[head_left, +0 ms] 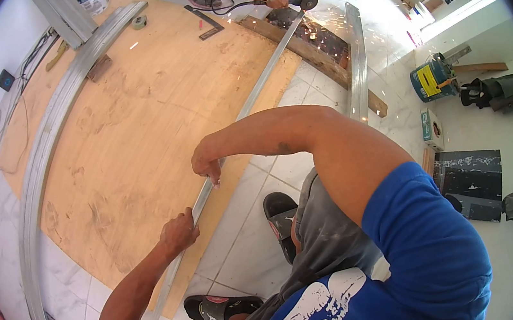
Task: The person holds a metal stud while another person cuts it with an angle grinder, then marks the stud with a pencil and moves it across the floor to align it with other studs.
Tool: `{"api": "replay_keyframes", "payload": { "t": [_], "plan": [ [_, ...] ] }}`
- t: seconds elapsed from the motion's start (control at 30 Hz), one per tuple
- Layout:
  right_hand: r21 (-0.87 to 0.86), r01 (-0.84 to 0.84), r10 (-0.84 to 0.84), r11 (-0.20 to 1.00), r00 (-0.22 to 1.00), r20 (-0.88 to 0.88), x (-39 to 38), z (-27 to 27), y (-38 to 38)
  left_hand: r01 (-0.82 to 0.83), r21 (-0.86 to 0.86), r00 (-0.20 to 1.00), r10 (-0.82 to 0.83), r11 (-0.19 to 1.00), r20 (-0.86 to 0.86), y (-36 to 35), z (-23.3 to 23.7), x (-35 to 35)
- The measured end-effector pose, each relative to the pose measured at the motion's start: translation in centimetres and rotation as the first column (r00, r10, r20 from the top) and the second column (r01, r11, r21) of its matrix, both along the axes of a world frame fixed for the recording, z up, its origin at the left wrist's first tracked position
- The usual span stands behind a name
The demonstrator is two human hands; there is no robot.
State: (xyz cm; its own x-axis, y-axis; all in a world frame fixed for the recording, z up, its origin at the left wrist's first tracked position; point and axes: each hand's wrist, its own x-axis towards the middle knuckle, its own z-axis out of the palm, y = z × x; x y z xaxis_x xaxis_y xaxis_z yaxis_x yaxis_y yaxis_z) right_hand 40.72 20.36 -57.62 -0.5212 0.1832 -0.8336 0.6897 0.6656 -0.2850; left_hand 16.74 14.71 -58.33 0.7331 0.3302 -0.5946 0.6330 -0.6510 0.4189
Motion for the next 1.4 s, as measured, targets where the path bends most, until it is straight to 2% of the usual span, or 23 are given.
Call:
{"api": "replay_keyframes", "payload": {
  "t": [0.83,1.23,1.33,1.4],
  "plan": [
    [-0.006,0.022,-0.022,1.000,0.999,0.035,-0.2,1.7,-0.3,0.006,0.010,1.000,-0.006,1.000,-0.015,0.0,0.0,0.0],
    [-0.014,0.016,-0.015,1.000,0.999,0.039,-0.4,1.2,-0.1,0.010,0.018,1.000,-0.010,1.000,-0.014,0.0,0.1,0.0],
    [-0.006,-0.005,0.004,1.000,1.000,-0.014,-0.2,0.2,0.0,0.002,0.022,1.000,-0.002,1.000,-0.028,-0.2,0.3,0.0],
    [-0.007,-0.032,0.032,0.999,0.999,0.029,-0.4,0.0,0.1,0.009,0.021,1.000,-0.008,1.000,-0.020,-0.1,0.2,0.0]
  ]
}}
